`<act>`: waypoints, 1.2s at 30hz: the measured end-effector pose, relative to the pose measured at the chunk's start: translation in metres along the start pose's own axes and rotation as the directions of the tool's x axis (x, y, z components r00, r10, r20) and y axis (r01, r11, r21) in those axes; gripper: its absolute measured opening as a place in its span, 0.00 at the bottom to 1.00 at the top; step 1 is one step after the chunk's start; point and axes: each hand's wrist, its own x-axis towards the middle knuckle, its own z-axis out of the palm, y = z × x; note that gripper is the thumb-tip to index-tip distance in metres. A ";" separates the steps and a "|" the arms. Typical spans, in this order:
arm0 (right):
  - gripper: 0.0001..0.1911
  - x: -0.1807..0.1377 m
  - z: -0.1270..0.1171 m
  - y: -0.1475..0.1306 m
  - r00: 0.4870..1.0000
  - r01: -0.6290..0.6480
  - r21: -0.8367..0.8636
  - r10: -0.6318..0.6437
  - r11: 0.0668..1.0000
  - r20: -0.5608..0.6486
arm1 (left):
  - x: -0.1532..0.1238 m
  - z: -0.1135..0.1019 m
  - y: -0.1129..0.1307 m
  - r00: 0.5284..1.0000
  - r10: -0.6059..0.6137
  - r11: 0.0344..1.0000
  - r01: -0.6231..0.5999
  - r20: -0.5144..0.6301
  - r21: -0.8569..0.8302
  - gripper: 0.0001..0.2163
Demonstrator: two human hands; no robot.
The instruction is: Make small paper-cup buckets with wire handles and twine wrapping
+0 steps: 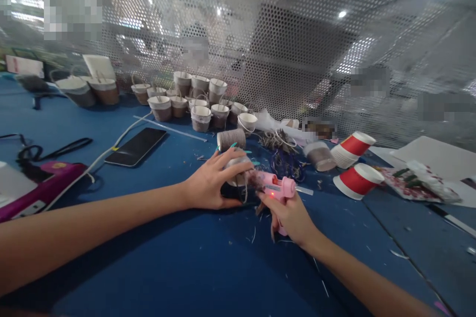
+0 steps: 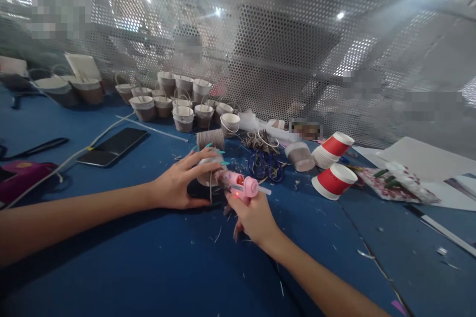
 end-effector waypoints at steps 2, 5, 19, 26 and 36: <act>0.13 0.000 -0.001 0.000 1.000 -0.011 0.002 0.011 1.000 -0.010 | 0.001 0.000 0.001 0.999 0.014 1.000 -0.013 -0.051 0.015 0.41; 0.13 0.000 -0.003 0.000 1.000 -0.027 -0.003 0.027 1.000 -0.013 | 0.003 0.000 0.007 0.958 0.103 0.993 -0.083 -0.269 0.085 0.44; 0.06 0.000 -0.003 -0.005 1.000 -0.031 0.031 0.031 0.999 0.005 | -0.008 0.010 0.055 0.941 -0.336 0.941 0.337 -0.028 0.030 0.11; 0.06 0.000 -0.003 -0.007 0.999 -0.032 0.012 0.031 0.999 0.006 | -0.004 0.003 0.056 0.917 -0.398 0.889 0.387 0.003 -0.244 0.13; 0.06 -0.002 -0.009 -0.002 0.993 0.118 -0.103 -0.119 0.988 -0.004 | 0.003 -0.008 0.060 0.792 -0.595 0.690 0.592 0.141 -0.416 0.15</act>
